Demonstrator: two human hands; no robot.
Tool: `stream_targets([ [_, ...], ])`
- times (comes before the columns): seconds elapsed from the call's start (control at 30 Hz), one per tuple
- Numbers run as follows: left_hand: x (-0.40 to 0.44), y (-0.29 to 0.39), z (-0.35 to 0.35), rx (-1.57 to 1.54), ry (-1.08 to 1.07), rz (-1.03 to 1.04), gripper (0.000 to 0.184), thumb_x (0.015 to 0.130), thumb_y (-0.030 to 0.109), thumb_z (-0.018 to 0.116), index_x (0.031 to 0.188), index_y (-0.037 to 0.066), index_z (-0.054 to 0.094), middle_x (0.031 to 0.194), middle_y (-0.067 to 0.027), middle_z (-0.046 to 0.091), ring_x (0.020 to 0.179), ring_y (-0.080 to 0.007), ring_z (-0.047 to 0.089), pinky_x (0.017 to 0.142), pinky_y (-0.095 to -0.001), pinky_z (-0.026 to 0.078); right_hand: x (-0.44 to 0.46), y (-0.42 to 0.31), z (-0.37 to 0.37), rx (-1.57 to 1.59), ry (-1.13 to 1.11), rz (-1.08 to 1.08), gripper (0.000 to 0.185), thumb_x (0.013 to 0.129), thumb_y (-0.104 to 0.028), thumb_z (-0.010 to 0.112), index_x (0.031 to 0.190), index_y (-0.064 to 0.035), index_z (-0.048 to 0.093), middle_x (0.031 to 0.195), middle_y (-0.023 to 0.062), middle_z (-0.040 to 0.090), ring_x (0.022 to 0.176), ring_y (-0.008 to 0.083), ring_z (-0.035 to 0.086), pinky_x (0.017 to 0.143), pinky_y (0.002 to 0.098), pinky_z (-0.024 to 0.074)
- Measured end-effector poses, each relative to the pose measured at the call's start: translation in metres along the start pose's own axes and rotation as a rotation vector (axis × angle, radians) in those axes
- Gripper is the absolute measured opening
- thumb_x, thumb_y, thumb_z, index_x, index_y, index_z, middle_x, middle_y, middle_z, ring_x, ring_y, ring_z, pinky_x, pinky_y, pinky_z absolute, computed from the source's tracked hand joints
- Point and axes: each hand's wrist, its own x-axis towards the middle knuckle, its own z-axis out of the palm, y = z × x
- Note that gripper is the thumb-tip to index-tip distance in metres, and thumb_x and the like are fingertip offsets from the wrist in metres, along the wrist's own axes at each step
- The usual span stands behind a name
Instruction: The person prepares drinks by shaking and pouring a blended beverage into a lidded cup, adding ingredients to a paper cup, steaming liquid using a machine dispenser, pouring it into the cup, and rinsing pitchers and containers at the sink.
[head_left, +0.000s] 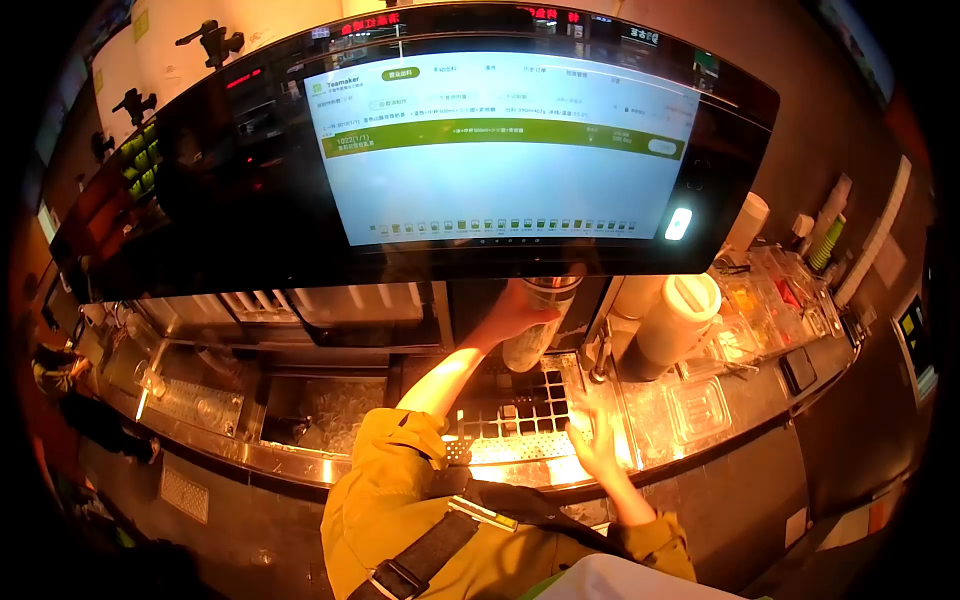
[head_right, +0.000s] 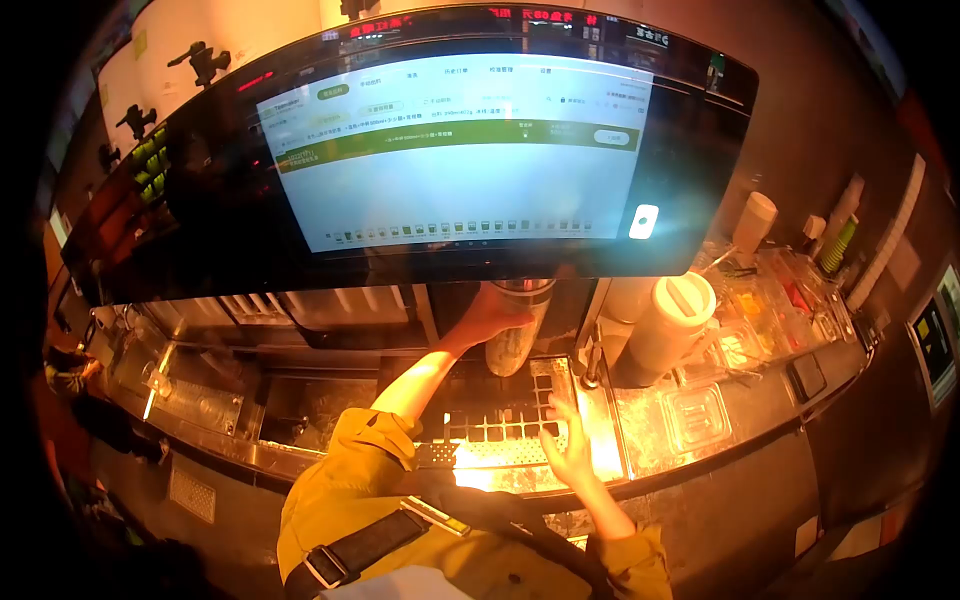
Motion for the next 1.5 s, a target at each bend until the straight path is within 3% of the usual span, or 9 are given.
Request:
stream_targets([
  [0.3,-0.033,-0.028,0.023,-0.114,0.152,-0.026,0.096,0.057,0.008,0.078,0.13,0.006,0.014,0.119,-0.0134,0.04,0.113,-0.0252,0.04,0.094,-0.0353,0.033,-0.096,0.035,-0.044,0.102,0.155,0.544,0.035,0.076,-0.004,0.054,0.11,0.0011,0.046,0.1,0.0119,0.056,0.083,0.019,0.058,0.073,0.0315,0.0444],
  [0.4,-0.058,-0.017,0.036,0.005,0.196,-0.221,0.113,0.057,0.005,0.077,0.136,0.008,-0.004,0.126,-0.0178,0.036,0.114,-0.0296,0.04,0.098,-0.0382,0.03,-0.12,0.049,-0.05,-0.066,0.244,0.406,0.032,0.078,-0.006,0.054,0.109,-0.0005,0.048,0.086,0.0087,0.059,0.075,0.0154,0.057,0.067,0.0282,0.0435],
  [0.43,-0.066,-0.027,0.039,0.052,0.222,-0.218,0.113,0.057,0.005,0.077,0.136,0.009,-0.004,0.123,-0.0165,0.037,0.113,-0.028,0.039,0.098,-0.037,0.029,-0.117,0.032,-0.055,-0.01,0.199,0.603,0.029,0.08,-0.006,0.053,0.109,-0.0011,0.048,0.091,0.0103,0.058,0.078,0.016,0.056,0.071,0.0285,0.0429],
  [0.8,-0.087,-0.032,0.056,0.151,0.342,-0.319,0.114,0.061,0.012,0.076,0.135,0.007,-0.011,0.133,-0.0219,0.026,0.121,-0.0287,0.03,0.101,-0.0359,0.024,-0.136,0.041,-0.046,-0.059,0.223,0.572,0.031,0.08,-0.004,0.053,0.11,-0.0004,0.047,0.099,0.0122,0.054,0.085,0.0183,0.055,0.075,0.0286,0.042],
  [1.1,-0.109,-0.036,0.064,0.431,0.455,-0.381,0.115,0.059,0.011,0.076,0.135,0.008,-0.01,0.135,-0.0222,0.018,0.127,-0.029,0.019,0.103,-0.0361,0.019,-0.152,0.055,-0.077,-0.058,0.361,0.629,0.037,0.08,-0.003,0.052,0.115,0.0,0.043,0.104,0.0109,0.051,0.087,0.0168,0.053,0.078,0.0284,0.0411],
  [1.2,-0.161,-0.02,0.081,0.537,0.551,-0.298,0.076,0.069,0.004,0.065,0.13,0.001,0.021,0.124,-0.0174,0.034,0.117,-0.0267,0.034,0.1,-0.0354,0.024,-0.183,0.077,-0.11,-0.06,0.46,0.685,0.033,0.083,-0.004,0.051,0.114,0.0016,0.042,0.112,0.0109,0.048,0.087,0.0136,0.053,0.078,0.0267,0.0415],
  [1.37,-0.185,0.03,0.222,0.371,0.235,-0.362,0.031,0.068,0.003,0.06,0.096,0.0,0.05,0.091,-0.0122,0.051,0.084,-0.0241,0.051,0.075,-0.0311,0.041,-0.244,0.126,-0.189,0.046,0.715,0.779,0.033,0.085,-0.002,0.047,0.116,0.0018,0.04,0.115,0.0113,0.046,0.086,0.0135,0.054,0.078,0.0247,0.041],
  [1.4,-0.18,0.017,0.264,0.225,0.094,-0.19,0.029,0.068,0.003,0.061,0.096,0.001,0.051,0.092,-0.0129,0.053,0.083,-0.0246,0.053,0.072,-0.0302,0.043,-0.247,0.133,-0.21,0.014,0.771,0.694,0.035,0.084,-0.002,0.048,0.118,0.0003,0.039,0.089,0.0085,0.056,0.076,0.0102,0.052,0.071,0.0211,0.0399],
  [1.5,-0.145,0.012,0.401,0.185,-0.565,-0.213,0.032,0.074,0.01,0.058,0.104,0.005,0.05,0.093,-0.0132,0.053,0.083,-0.0258,0.053,0.074,-0.0332,0.043,-0.277,0.158,-0.29,-0.046,0.872,0.642,0.035,0.085,-0.002,0.047,0.119,0.0002,0.038,0.092,0.0088,0.057,0.078,0.0098,0.052,0.073,0.0208,0.0395],
])
